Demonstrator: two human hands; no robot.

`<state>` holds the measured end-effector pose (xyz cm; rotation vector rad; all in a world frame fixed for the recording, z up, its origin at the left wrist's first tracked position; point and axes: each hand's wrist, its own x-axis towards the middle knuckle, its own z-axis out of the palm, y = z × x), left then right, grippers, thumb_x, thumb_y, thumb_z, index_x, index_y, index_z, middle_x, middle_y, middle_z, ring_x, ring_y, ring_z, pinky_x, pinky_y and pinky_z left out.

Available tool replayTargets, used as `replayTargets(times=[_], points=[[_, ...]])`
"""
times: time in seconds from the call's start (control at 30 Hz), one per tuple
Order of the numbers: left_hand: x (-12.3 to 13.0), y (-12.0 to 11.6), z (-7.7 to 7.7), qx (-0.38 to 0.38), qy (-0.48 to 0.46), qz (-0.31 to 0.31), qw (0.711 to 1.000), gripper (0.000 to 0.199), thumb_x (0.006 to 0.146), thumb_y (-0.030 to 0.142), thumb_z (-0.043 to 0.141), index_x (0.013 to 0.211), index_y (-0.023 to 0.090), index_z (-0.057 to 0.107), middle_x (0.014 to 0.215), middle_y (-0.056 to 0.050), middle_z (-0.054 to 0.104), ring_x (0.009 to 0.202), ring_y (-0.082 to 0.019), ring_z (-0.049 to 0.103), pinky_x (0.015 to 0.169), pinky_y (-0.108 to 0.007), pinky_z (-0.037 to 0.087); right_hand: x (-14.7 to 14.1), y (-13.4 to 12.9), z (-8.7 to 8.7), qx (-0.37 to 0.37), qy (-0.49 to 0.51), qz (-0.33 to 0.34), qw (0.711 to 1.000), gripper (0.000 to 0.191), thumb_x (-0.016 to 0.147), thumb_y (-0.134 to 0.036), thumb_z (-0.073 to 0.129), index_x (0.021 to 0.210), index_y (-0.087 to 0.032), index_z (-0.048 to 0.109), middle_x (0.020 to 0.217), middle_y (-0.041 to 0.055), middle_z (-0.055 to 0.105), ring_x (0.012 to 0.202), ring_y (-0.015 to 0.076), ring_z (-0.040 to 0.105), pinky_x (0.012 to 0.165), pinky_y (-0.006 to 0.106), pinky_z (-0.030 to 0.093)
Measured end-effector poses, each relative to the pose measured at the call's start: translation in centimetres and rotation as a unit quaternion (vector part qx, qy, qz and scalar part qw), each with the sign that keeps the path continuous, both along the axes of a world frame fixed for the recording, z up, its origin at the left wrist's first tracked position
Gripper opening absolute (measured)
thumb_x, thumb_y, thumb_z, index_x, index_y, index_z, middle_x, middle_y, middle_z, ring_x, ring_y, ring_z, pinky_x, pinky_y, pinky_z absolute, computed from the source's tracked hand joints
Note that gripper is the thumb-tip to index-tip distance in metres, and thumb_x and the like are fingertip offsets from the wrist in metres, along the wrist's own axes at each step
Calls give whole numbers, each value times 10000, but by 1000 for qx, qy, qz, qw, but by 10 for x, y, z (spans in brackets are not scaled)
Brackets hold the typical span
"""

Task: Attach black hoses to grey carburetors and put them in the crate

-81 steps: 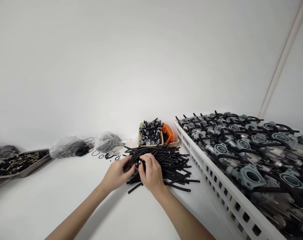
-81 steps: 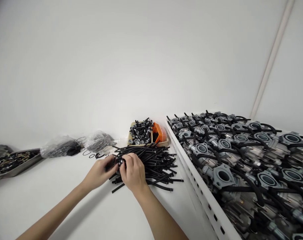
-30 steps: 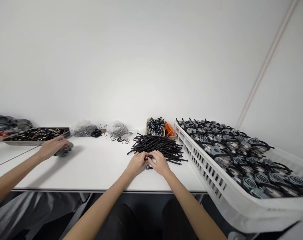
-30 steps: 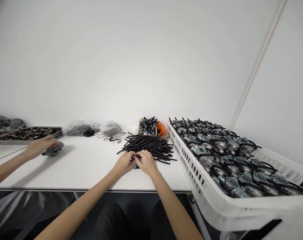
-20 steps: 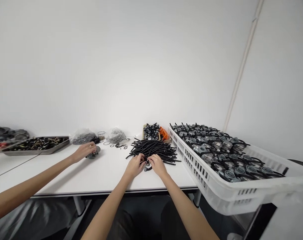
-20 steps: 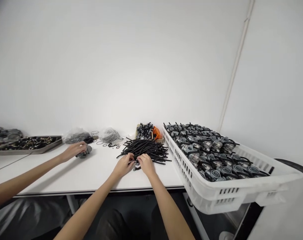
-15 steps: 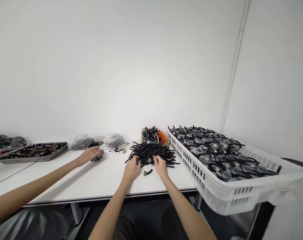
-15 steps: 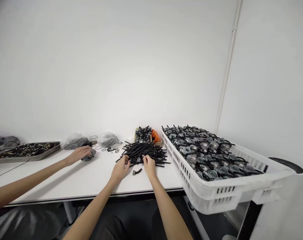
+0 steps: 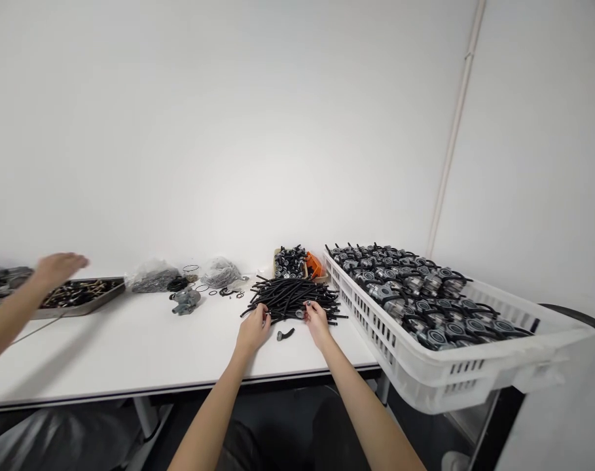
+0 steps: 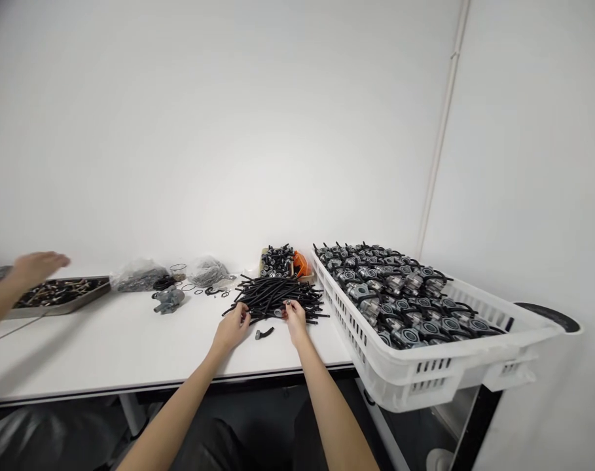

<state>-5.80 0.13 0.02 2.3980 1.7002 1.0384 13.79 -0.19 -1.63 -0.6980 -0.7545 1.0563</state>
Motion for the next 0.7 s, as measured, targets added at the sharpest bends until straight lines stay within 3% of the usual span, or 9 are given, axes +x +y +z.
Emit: replayTargets(times=[0.2,0.37,0.47,0.6,0.7], points=[[0,0,1,-14,4,5,1000,111,893,248,414,982,221,473,884,-49,660,759,-204,630,653,-297,404,8,-3,6,-43,126,72,988,151,736,-229,720,687,-198,581,641,-2,635,568,124,610,530,239,503],[-1,2,0,-21,2,17,1000,110,910,250,385,949,212,480,870,-67,656,770,-218,626,637,-298,384,13,-5,8,-62,162,113,978,279,824,-332,666,622,-191,537,441,-89,403,359,52,388,350,165,350],[-2,2,0,-22,-1,16,1000,122,918,258,375,944,212,484,872,-71,656,778,-221,624,639,-299,382,14,-7,7,-79,177,154,969,425,840,-423,643,548,-194,436,406,-118,283,327,27,264,313,147,248],[-2,3,0,-30,-9,12,999,93,896,251,416,913,217,500,853,-54,657,781,-217,631,650,-294,395,15,-8,7,-95,224,167,955,533,835,-469,633,512,-212,296,385,-126,248,319,22,215,306,157,200],[-4,9,-2,-31,-31,16,999,84,883,260,440,922,225,505,853,-40,664,776,-211,640,662,-293,417,14,-7,8,-99,224,150,958,508,799,-458,677,524,-209,330,380,-127,267,317,27,243,312,160,210]])
